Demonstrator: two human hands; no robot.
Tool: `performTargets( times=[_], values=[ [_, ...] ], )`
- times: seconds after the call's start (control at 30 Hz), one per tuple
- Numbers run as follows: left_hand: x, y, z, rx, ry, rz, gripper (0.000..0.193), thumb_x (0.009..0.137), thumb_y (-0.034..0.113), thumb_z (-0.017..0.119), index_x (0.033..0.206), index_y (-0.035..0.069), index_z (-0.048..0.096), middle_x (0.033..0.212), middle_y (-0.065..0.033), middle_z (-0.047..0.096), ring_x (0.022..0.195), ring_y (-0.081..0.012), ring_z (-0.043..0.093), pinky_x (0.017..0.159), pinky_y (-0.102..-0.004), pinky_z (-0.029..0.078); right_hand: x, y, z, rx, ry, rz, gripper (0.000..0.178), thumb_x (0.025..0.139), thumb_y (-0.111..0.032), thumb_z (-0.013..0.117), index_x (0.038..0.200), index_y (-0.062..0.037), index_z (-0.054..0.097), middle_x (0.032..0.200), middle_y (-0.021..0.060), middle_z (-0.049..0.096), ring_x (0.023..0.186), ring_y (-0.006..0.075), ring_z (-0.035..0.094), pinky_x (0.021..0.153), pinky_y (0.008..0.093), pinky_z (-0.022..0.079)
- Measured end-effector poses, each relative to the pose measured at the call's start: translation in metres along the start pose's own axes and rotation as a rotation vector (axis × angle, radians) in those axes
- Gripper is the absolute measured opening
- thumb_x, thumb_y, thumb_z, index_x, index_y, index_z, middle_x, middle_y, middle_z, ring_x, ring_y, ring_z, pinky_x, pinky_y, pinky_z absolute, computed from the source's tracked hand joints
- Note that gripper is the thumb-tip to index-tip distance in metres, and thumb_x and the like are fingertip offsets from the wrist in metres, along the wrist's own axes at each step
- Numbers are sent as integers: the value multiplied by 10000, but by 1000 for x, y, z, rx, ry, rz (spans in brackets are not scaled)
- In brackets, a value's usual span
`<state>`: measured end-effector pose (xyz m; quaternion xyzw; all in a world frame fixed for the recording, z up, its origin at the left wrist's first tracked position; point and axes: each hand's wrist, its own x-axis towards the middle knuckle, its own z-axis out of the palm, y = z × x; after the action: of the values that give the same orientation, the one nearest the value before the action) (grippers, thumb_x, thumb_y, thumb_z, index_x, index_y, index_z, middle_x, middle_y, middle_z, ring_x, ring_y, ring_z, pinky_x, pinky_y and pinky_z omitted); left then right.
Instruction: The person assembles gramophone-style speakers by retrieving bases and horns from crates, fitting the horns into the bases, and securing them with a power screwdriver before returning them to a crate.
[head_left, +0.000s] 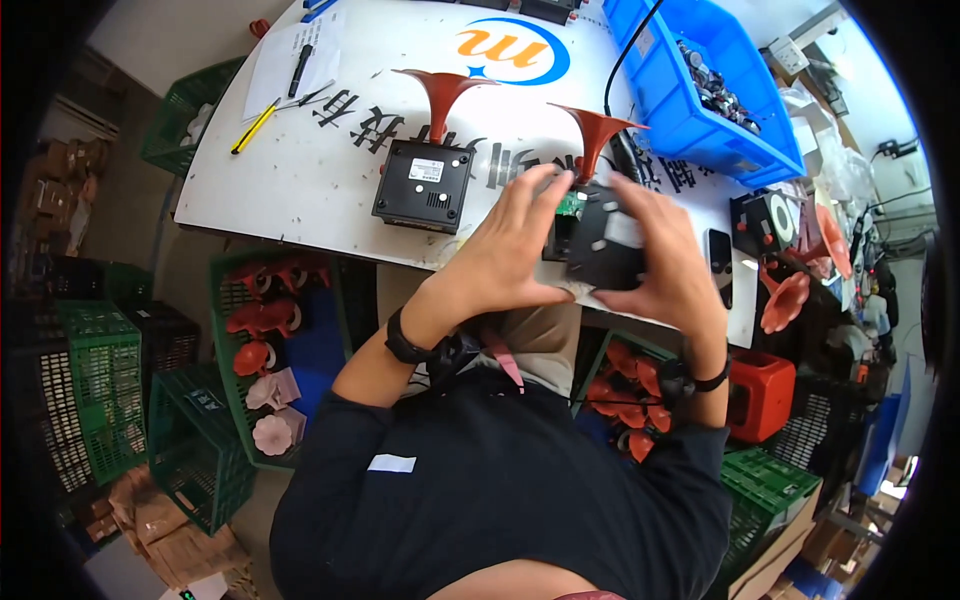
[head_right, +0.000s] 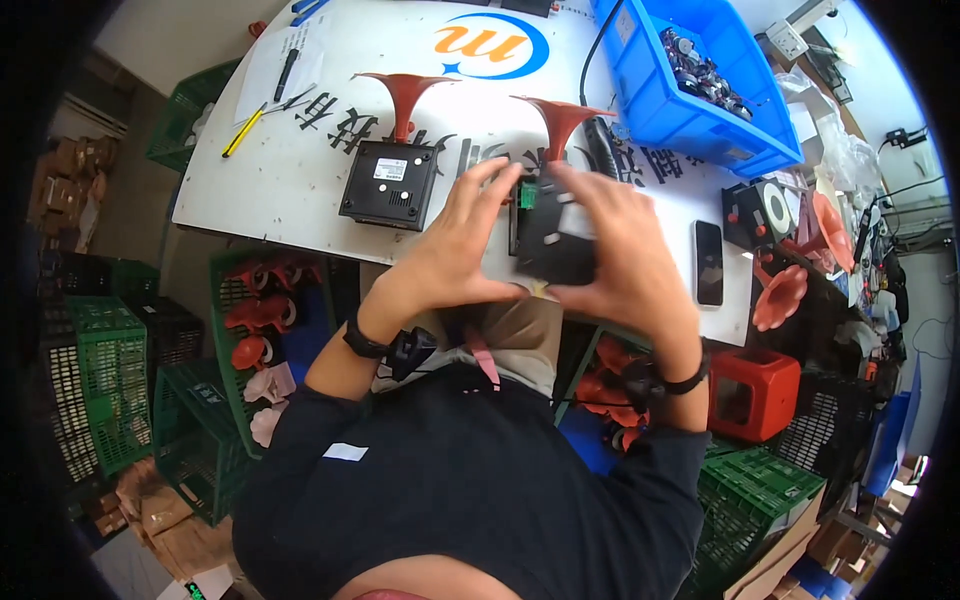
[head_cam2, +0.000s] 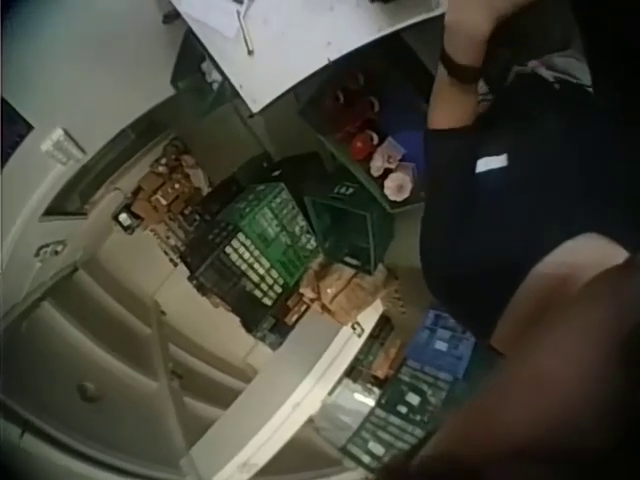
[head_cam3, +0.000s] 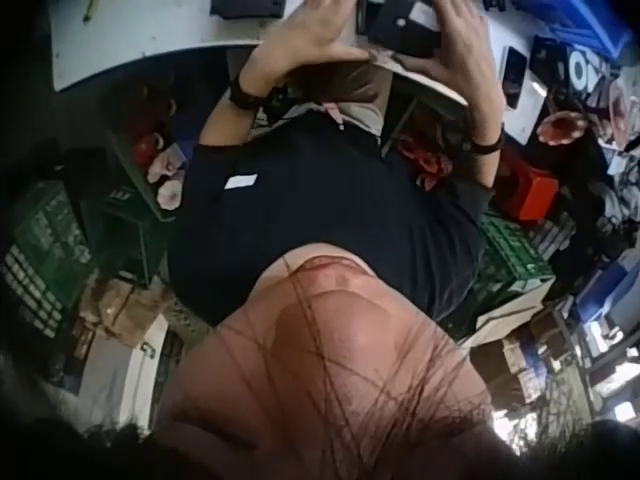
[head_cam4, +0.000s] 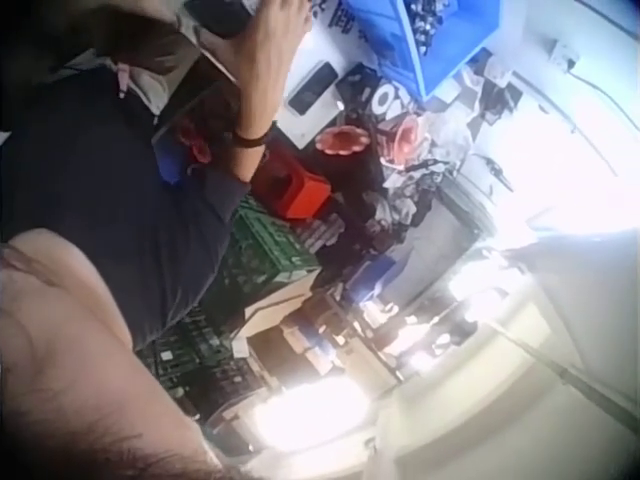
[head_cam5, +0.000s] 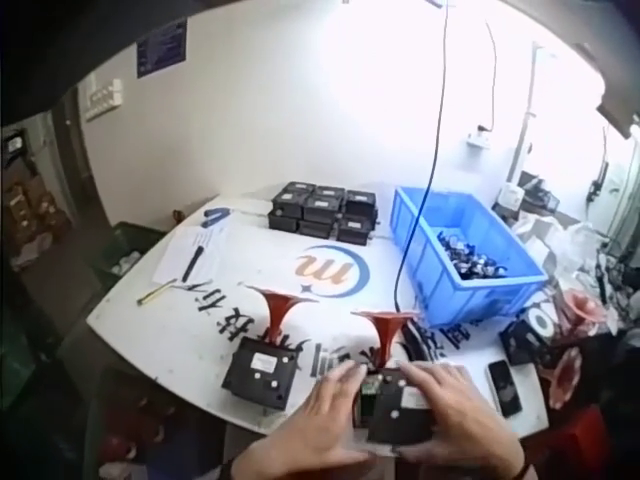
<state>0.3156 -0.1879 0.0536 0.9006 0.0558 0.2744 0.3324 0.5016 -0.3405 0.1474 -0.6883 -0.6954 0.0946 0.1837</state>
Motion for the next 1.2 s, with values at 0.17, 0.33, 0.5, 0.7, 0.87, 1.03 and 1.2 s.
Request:
performTargets(
  times=[0.17,0.33,0.5,0.7,0.87,1.03,1.2],
  values=[
    [6,-53,59,133,-70,-62,1307,625,331,966,1605,-28,179,1507,-266,392,1414,-483,384,1205,-539,336,-31,88,-11,409,302,118,1018,641,-324,930,1520,-54,493,1458,146,563,1371,316,522,1145,416,396],
    [25,-70,67,29,-99,-74,1264,611,312,968,1578,-33,232,1483,-242,397,1388,-438,429,1186,-521,361,-22,101,-2,592,236,109,988,669,-358,912,1514,-44,506,1455,114,565,1358,264,524,1136,402,402],
    [37,-23,32,-394,-138,-269,1194,594,311,973,1521,-33,304,1393,-220,441,1330,-390,483,1144,-456,407,-7,87,-12,634,124,103,1052,681,-457,896,1540,-23,472,1507,127,520,1409,272,501,1158,386,375],
    [38,23,-7,-345,-117,-137,1208,599,317,971,1528,-52,293,1404,-227,441,1332,-401,489,1123,-424,430,14,52,-42,384,22,-160,1013,657,-502,876,1470,8,552,1493,185,536,1379,342,540,1146,437,408],
    [30,38,-25,-345,-118,-169,1281,601,311,969,1573,-63,225,1477,-244,409,1387,-408,461,1128,-443,430,20,30,-50,338,0,-240,1008,656,-553,846,1441,21,581,1465,223,557,1347,389,565,1134,462,422],
    [22,45,-34,-437,-104,-228,1345,594,306,971,1606,-61,164,1532,-262,377,1425,-409,439,1125,-457,438,17,16,-51,311,4,-252,1019,656,-561,846,1445,24,576,1444,228,569,1338,386,571,1127,459,426],
    [18,43,-37,-457,-86,-196,1351,592,309,974,1612,-48,164,1537,-266,371,1422,-409,441,1114,-454,450,16,9,-52,284,-2,-243,1023,653,-568,849,1437,30,578,1435,228,576,1328,391,579,1124,459,427]
  ],
)
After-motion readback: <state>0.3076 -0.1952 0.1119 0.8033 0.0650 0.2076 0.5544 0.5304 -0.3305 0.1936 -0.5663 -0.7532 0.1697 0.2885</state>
